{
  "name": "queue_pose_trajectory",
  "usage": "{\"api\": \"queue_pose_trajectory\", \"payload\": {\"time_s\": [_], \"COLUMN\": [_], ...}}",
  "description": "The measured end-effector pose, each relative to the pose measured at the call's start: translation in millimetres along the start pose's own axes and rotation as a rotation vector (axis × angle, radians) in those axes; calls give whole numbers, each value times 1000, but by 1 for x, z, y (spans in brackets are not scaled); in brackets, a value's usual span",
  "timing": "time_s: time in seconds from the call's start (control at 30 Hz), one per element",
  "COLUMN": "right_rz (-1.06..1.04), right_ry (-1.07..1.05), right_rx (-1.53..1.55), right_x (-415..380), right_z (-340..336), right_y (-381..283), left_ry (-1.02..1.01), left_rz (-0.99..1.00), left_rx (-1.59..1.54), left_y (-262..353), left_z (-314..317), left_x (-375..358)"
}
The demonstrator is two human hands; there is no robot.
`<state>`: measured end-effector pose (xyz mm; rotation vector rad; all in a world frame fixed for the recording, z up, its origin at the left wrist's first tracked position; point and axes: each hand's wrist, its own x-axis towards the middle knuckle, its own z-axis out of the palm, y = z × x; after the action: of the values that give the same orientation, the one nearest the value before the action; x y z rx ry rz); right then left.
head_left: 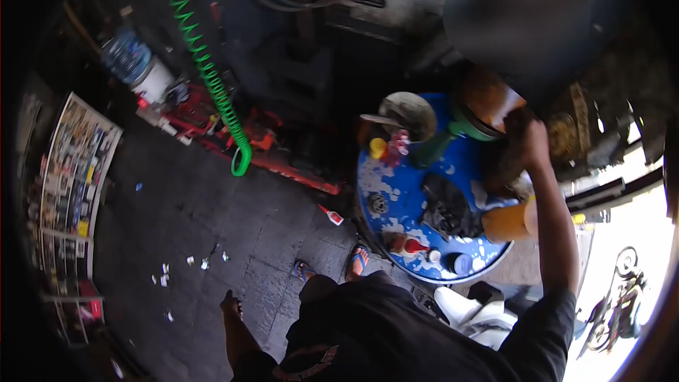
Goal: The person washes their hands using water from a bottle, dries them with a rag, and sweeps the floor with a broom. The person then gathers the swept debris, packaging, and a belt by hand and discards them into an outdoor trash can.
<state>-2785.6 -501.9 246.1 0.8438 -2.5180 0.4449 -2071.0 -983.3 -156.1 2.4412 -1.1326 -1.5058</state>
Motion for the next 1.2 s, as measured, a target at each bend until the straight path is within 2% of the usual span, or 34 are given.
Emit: {"api": "queue_pose_trajectory", "payload": {"time_s": [0.03, 0.1, 0.17, 0.2, 0.23, 0.27, 0.3, 0.33, 0.37, 0.43, 0.47, 0.53, 0.63, 0.67, 0.7, 0.77, 0.8, 0.83, 0.9, 0.97, 1.03, 1.13, 1.17, 1.2], "right_rz": [13, 78, -32, -98, -143, -72, -173, -108, -119, -266, -276, -456, -440, -431, -419, -320, -311, -302, -286, 70, -235, 40, 35, -19], "right_ry": [-59, -127, -122, -53, -10, -55, -62, -107, -179, -198, -190, -209, -281, -306, -296, -474, -464, -467, -516, -907, -961, -1009, -1053, -1015], "right_rx": [6, 82, 120, 156, 170, 192, 198, 238, 382, 413, 417, 282, 279, 307, 320, 496, 553, 605, 612, 611, 163, 471, 596, 534], "right_x": [2, 1, -1, -2, 2, 6, 12, 17, 21, 31, 34, 43, 46, 46, 46, 44, 39, 32, 18, -11, -45, -84, -80, -71], "right_z": [-14, -22, -19, -13, -18, -15, -7, 1, -7, 6, 8, 6, 29, 40, 60, 107, 123, 143, 254, 338, 378, 458, 466, 494], "right_y": [-24, -49, -58, -63, -92, -109, -113, -131, -171, -213, -237, -309, -393, -416, -437, -471, -501, -527, -510, -499, -509, -508, -530, -544], "left_ry": [-25, 46, 202, 249, 285, 332, 375, 457, 540, 515, 487, 439, 337, 397, 460, 392, 422, 434, 396, 397, 397, 455, 476, 491], "left_rz": [-186, -193, -169, -198, -221, -215, -200, -192, -177, -217, -260, -295, -391, -361, -321, -381, -319, -395, -358, -400, -419, -407, -448, -460], "left_rx": [-156, -209, -51, -52, -42, -48, -39, -44, -40, -96, -113, -202, -341, -390, -444, -584, -691, -680, -676, -662, -642, -807, -799, -787], "left_y": [-10, -30, -47, -62, -75, -78, -77, -91, -101, -95, -94, -93, -107, -138, -147, -123, -160, -138, -133, -138, -143, -159, -147, -143], "left_z": [-7, -15, -29, -40, -49, -59, -69, -76, -82, -97, -109, -123, -150, -145, -157, -186, -193, -206, -229, -242, -257, -259, -263, -264], "left_x": [-8, -17, -14, -5, 3, -5, -15, -6, 8, 9, 7, 11, 56, 90, 124, 102, 162, 130, 118, 122, 137, 148, 141, 143]}}
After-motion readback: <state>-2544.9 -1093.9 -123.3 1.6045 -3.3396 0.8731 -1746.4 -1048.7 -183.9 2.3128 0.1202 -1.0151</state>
